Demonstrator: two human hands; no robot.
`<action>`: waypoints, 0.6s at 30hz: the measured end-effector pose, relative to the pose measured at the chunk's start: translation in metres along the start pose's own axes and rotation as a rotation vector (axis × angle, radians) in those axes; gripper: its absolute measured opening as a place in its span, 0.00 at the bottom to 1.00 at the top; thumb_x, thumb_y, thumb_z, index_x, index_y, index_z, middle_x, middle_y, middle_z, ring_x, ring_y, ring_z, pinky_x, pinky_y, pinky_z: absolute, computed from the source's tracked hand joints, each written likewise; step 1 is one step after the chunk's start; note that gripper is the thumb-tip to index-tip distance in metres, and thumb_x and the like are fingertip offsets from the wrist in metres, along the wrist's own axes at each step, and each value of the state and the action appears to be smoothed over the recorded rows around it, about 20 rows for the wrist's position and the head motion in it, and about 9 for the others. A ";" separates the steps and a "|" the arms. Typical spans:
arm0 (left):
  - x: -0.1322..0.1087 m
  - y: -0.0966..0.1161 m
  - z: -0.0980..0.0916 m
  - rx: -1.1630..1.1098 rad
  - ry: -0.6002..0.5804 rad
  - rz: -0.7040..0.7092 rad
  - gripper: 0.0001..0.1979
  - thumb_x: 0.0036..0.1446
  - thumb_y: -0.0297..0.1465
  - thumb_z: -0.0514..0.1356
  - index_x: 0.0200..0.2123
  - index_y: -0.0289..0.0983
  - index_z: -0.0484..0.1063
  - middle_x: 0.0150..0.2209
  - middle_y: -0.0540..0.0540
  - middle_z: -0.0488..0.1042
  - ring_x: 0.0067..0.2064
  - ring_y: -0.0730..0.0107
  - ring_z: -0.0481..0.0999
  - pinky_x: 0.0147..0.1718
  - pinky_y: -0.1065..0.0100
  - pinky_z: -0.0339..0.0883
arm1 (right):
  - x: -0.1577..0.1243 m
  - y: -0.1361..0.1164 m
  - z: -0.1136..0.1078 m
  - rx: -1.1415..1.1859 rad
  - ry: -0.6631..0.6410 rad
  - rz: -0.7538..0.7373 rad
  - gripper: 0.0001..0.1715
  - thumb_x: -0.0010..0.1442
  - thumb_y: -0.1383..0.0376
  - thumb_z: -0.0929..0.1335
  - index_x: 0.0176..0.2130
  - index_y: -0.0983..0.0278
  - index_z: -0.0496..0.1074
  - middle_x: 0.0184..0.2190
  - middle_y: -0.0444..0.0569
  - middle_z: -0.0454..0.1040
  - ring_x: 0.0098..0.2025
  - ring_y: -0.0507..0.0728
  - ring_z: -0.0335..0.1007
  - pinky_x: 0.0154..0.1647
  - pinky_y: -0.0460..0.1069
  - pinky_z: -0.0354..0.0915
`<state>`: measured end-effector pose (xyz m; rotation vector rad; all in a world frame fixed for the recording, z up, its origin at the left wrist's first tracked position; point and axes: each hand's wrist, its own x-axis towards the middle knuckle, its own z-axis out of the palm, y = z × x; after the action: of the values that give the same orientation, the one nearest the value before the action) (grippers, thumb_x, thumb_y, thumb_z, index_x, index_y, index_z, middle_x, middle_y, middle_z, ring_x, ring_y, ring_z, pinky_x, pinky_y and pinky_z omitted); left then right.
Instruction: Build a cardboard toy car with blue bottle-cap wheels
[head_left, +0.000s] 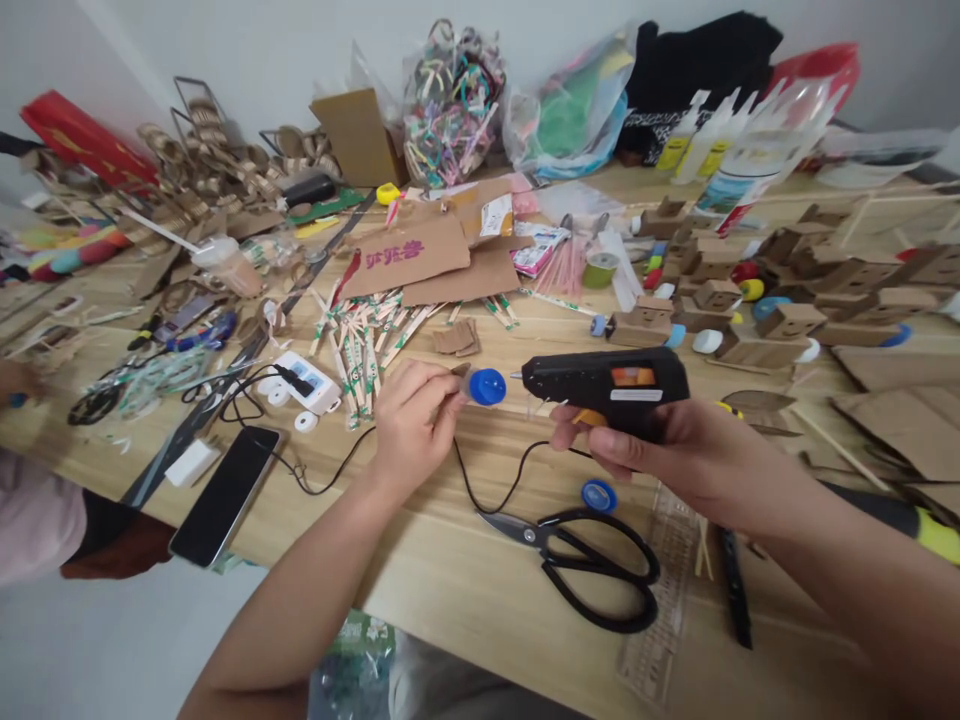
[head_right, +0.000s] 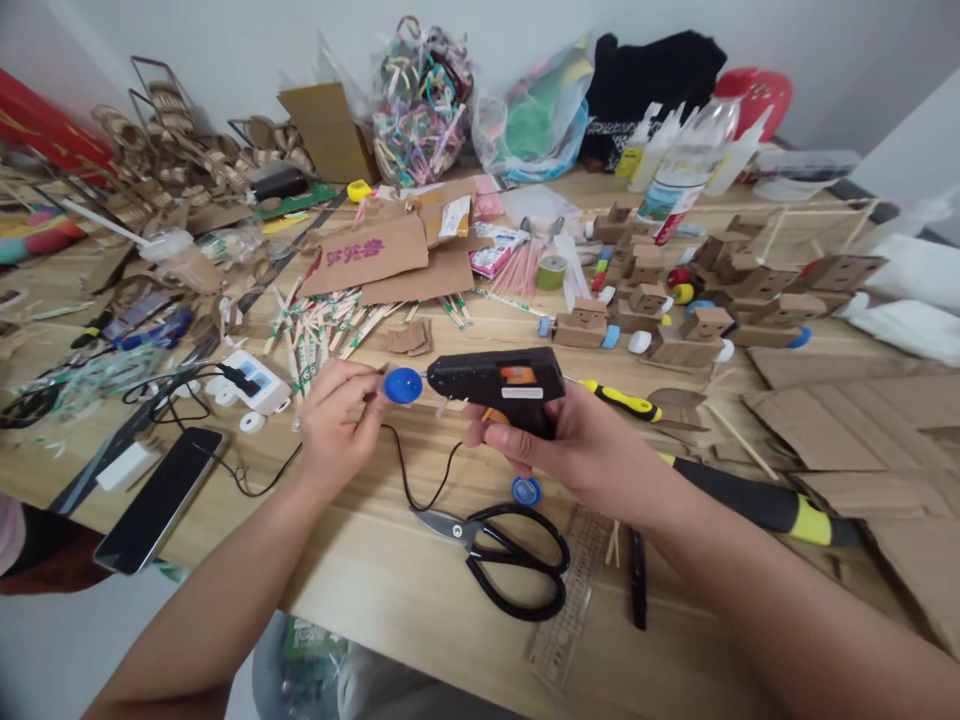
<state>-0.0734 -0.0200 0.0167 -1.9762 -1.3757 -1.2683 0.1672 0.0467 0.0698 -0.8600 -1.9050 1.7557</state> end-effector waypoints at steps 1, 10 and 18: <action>0.000 0.000 0.000 0.009 0.009 0.002 0.07 0.68 0.27 0.58 0.35 0.40 0.74 0.33 0.47 0.79 0.35 0.66 0.76 0.34 0.63 0.67 | -0.001 -0.001 0.002 -0.019 0.009 -0.021 0.35 0.51 0.33 0.74 0.36 0.60 0.76 0.32 0.49 0.80 0.22 0.50 0.60 0.23 0.50 0.65; 0.000 0.000 0.000 0.058 0.052 0.040 0.07 0.67 0.26 0.58 0.36 0.41 0.74 0.33 0.47 0.80 0.34 0.65 0.75 0.33 0.62 0.65 | -0.011 0.004 0.016 -0.126 0.138 -0.106 0.39 0.56 0.28 0.67 0.33 0.60 0.74 0.22 0.43 0.70 0.19 0.51 0.59 0.20 0.49 0.62; 0.001 0.003 0.001 0.052 0.084 0.064 0.07 0.67 0.25 0.59 0.36 0.40 0.74 0.32 0.47 0.80 0.33 0.65 0.74 0.34 0.62 0.65 | -0.014 0.010 0.016 -0.242 0.159 -0.103 0.42 0.59 0.27 0.62 0.25 0.60 0.67 0.18 0.43 0.64 0.19 0.51 0.58 0.20 0.48 0.59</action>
<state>-0.0704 -0.0201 0.0171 -1.8947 -1.2821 -1.2590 0.1683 0.0253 0.0592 -0.9370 -2.0422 1.3740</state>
